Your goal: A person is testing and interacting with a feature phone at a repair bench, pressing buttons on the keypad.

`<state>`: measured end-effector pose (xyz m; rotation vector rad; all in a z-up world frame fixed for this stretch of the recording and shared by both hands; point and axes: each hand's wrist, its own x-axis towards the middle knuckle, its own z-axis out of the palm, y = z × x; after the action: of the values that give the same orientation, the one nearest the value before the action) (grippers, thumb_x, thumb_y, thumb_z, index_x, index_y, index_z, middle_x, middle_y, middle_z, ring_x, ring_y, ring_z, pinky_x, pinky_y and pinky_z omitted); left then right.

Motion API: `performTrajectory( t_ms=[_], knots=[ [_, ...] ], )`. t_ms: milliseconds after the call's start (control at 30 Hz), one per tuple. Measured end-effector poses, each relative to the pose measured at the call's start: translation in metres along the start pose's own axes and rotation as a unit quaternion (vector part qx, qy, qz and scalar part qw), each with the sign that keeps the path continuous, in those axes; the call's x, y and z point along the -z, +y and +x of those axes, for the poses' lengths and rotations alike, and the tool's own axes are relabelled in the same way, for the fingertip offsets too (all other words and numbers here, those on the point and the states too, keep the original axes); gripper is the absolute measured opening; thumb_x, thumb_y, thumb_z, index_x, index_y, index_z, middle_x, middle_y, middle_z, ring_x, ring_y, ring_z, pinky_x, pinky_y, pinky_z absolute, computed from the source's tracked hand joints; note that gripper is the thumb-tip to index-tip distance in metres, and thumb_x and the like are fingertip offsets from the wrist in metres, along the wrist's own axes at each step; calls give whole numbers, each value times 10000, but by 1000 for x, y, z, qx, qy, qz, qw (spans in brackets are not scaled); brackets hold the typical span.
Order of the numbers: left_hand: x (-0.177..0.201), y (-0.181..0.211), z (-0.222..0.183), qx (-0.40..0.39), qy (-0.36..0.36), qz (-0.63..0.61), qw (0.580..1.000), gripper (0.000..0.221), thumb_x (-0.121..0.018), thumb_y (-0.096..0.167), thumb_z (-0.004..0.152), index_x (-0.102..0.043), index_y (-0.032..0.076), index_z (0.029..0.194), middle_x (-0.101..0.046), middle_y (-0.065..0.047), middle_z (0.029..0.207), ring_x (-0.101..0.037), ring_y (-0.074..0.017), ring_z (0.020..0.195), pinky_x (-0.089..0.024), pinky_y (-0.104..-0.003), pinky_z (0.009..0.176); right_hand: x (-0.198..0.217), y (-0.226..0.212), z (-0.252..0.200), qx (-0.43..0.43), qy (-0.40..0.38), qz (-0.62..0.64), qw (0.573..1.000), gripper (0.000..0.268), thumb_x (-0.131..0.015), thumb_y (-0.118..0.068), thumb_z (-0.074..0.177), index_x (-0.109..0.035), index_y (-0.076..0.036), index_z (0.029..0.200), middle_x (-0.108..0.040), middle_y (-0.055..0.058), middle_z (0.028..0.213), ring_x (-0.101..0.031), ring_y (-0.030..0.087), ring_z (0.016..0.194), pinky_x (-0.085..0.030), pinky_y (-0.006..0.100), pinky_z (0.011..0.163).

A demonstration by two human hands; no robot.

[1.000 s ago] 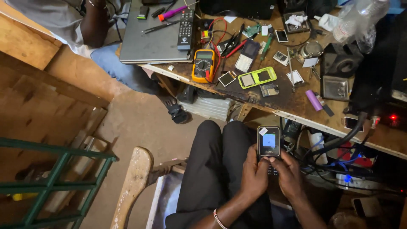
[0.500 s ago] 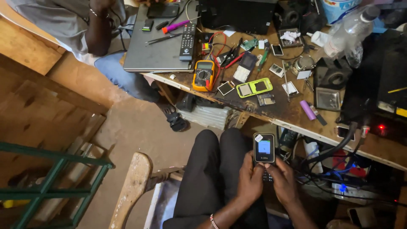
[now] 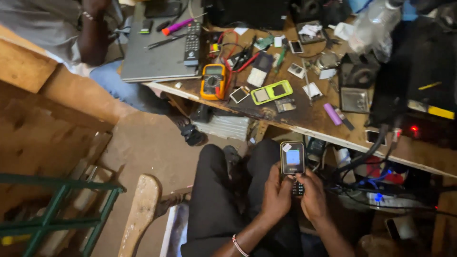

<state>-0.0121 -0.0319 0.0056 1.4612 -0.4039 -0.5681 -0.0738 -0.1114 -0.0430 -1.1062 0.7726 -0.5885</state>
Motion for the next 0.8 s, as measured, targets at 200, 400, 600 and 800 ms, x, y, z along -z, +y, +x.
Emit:
performTrajectory(
  t_ms=[200, 400, 600, 800],
  knots=[
    [-4, -2, 2, -21, 2, 14, 1000, 351, -419, 119, 772, -491, 90, 1115, -584, -71, 1017, -559, -189, 948, -416, -295, 821, 0, -4, 2, -78, 58, 61, 993, 280, -475, -55, 726, -609, -5, 966, -613, 111, 884, -546, 171, 822, -400, 250, 713],
    [4, -1, 3, 42, 29, -7, 999, 354, -430, 83, 744, -542, 113, 1079, -616, -25, 931, -568, -120, 839, -442, -249, 748, -13, -19, -10, -113, 17, -83, 990, 327, -448, -133, 737, -619, -74, 1009, -636, 82, 861, -529, 147, 652, -363, 263, 372],
    [3, -7, 2, 20, 20, -58, 998, 248, -463, 87, 800, -532, 88, 1037, -589, -10, 862, -522, -86, 760, -437, -236, 687, -7, -8, -8, -93, -13, -22, 995, 368, -425, -165, 735, -590, -56, 1045, -617, 79, 825, -512, 122, 606, -346, 245, 348],
    [4, -10, 1, 33, 34, -48, 998, 324, -480, 74, 738, -536, 86, 1057, -587, -21, 884, -524, -96, 796, -442, -232, 712, -5, 2, -6, -128, 35, 31, 991, 294, -480, -109, 730, -623, -31, 975, -655, 132, 798, -568, 162, 616, -365, 264, 351]
  ],
)
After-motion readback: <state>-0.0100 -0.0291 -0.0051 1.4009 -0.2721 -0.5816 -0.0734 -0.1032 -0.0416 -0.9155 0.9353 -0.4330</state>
